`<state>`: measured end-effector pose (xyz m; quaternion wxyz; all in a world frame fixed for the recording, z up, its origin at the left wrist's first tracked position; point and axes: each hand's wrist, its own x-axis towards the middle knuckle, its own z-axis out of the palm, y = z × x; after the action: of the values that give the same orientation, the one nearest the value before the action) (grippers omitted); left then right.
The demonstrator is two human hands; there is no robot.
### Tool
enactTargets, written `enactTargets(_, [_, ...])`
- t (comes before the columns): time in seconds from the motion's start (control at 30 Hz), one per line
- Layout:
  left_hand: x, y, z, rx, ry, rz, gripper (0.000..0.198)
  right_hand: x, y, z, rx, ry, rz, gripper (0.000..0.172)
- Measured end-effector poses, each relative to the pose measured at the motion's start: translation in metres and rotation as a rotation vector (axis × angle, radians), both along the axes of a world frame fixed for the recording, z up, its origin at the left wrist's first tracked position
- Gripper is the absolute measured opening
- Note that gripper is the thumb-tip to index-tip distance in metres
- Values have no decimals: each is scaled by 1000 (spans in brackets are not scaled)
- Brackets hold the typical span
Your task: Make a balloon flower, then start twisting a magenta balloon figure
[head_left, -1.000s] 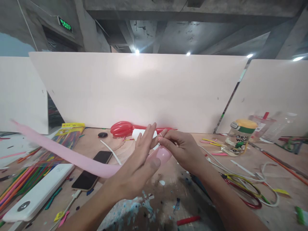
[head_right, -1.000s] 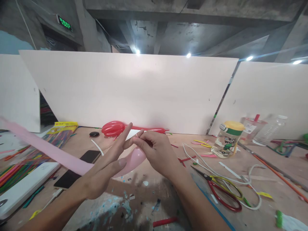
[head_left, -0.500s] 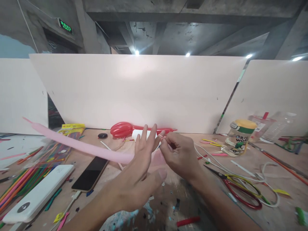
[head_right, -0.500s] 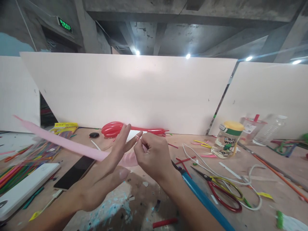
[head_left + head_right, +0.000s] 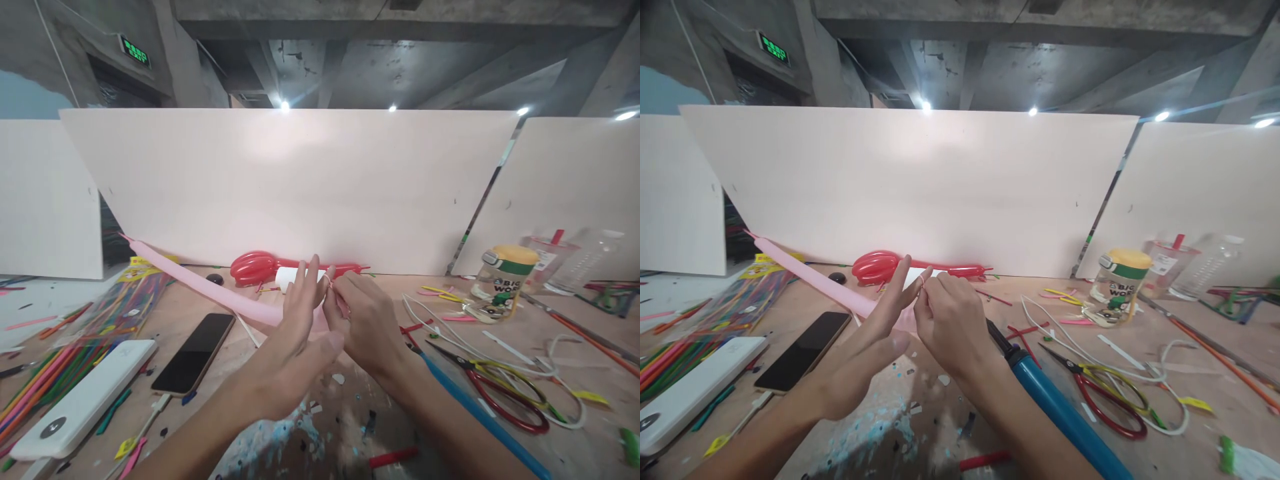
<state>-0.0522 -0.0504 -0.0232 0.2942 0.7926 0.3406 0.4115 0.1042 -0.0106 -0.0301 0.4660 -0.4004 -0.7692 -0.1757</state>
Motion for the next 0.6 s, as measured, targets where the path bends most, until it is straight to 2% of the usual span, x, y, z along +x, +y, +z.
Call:
enactTargets(0.13, [1,10,-7,-105,-110,-176,73,-4,0,-3,-20,21,11,26])
enactTargets(0.33, [2,17,-9,-71,-145,-262,75,0,-2,5,-22,56,59,27])
enactTargets(0.5, [-3,18,-6,-43,-160,-250,73,10,-3,14,-31,91,99,24])
enactTargets(0.6, [-5,16,-6,-18,-125,-229,71,13,-5,16,-43,122,133,13])
